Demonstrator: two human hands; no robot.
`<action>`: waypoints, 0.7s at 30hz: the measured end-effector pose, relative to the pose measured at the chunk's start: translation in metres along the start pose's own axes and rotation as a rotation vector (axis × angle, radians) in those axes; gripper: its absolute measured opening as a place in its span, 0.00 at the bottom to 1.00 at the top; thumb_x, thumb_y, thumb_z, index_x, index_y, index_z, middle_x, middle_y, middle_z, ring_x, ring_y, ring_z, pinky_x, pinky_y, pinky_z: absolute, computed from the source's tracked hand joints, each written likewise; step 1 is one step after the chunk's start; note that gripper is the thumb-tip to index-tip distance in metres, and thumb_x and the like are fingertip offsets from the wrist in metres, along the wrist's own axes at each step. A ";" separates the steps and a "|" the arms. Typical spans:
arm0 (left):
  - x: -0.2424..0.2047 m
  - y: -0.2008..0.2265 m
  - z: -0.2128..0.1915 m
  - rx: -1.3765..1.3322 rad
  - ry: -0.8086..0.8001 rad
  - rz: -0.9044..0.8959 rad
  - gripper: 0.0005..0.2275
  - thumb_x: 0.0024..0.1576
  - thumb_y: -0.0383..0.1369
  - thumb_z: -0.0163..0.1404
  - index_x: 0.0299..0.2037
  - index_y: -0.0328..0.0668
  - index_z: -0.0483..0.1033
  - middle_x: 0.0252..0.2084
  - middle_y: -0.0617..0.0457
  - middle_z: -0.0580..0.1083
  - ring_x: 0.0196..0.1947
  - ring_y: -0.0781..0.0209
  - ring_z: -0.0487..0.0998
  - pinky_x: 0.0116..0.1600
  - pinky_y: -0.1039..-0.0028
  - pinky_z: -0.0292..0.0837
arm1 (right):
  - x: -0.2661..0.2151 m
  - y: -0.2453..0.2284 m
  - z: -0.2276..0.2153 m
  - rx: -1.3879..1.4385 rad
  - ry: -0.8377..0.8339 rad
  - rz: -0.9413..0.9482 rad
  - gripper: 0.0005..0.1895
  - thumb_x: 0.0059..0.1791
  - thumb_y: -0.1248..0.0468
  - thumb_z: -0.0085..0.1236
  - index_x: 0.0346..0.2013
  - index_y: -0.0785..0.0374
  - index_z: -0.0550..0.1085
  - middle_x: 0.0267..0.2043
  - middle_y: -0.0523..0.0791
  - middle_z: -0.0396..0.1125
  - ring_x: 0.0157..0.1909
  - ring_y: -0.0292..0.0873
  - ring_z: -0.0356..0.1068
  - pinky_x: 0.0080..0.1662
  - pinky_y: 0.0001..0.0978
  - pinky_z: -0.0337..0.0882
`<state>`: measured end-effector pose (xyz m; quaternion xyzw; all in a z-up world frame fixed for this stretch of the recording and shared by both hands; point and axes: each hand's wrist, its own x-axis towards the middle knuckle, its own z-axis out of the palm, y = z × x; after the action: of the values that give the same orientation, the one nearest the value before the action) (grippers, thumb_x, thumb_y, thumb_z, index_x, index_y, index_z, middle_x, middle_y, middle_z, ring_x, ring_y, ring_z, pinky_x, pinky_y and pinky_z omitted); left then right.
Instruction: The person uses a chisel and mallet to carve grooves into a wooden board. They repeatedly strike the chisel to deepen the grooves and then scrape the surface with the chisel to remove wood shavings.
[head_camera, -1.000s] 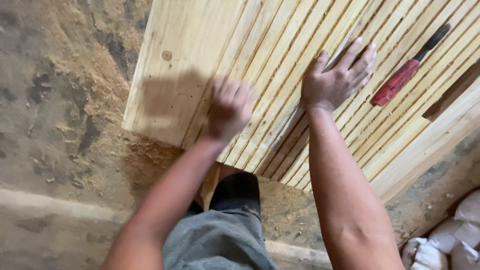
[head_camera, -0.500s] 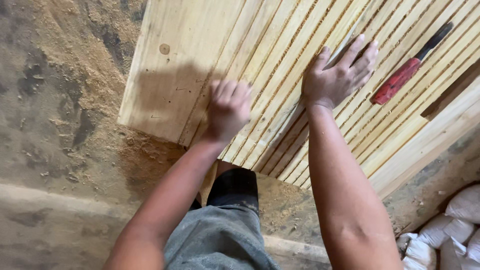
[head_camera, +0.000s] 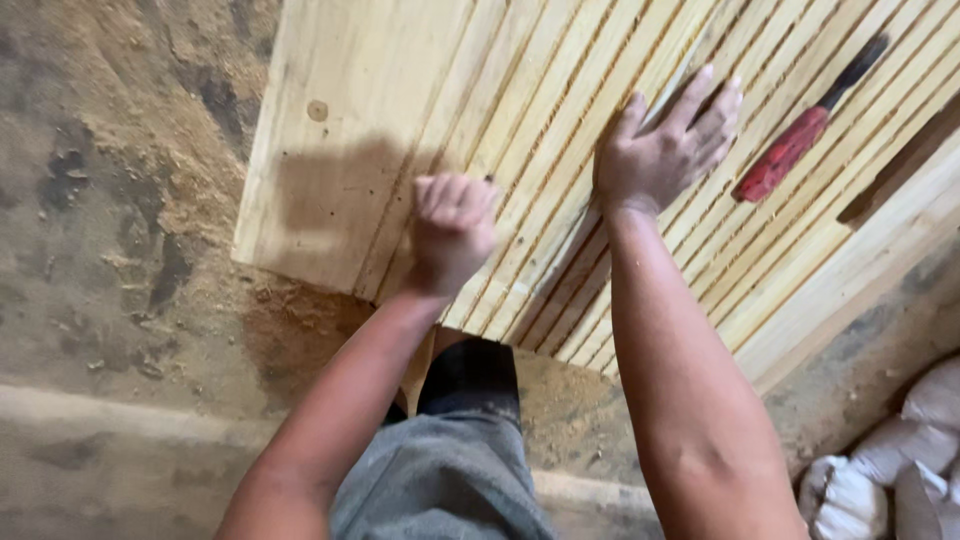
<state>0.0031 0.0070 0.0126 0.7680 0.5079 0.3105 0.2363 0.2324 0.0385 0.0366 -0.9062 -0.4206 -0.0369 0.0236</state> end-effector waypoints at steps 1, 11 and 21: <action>-0.008 0.000 0.001 0.014 -0.027 -0.009 0.10 0.63 0.24 0.54 0.28 0.44 0.72 0.27 0.52 0.69 0.30 0.56 0.68 0.42 0.63 0.59 | -0.001 0.003 0.001 -0.009 0.005 -0.010 0.39 0.57 0.44 0.50 0.77 0.59 0.54 0.80 0.56 0.40 0.80 0.60 0.38 0.76 0.59 0.40; 0.030 -0.006 0.015 -0.035 0.092 0.092 0.03 0.60 0.25 0.54 0.37 0.40 0.73 0.34 0.48 0.72 0.38 0.52 0.72 0.47 0.61 0.62 | -0.003 0.000 0.000 0.003 -0.007 0.005 0.39 0.57 0.44 0.49 0.78 0.58 0.54 0.80 0.55 0.41 0.81 0.59 0.38 0.77 0.58 0.40; 0.040 -0.005 0.022 0.056 0.129 0.103 0.03 0.58 0.25 0.55 0.37 0.41 0.74 0.35 0.49 0.73 0.40 0.54 0.73 0.51 0.60 0.60 | -0.002 0.000 -0.004 0.006 0.004 -0.016 0.39 0.57 0.44 0.50 0.77 0.59 0.53 0.80 0.56 0.41 0.81 0.59 0.39 0.77 0.56 0.40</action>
<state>0.0271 0.0449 0.0036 0.7779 0.4902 0.3568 0.1653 0.2312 0.0365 0.0406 -0.9027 -0.4278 -0.0378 0.0269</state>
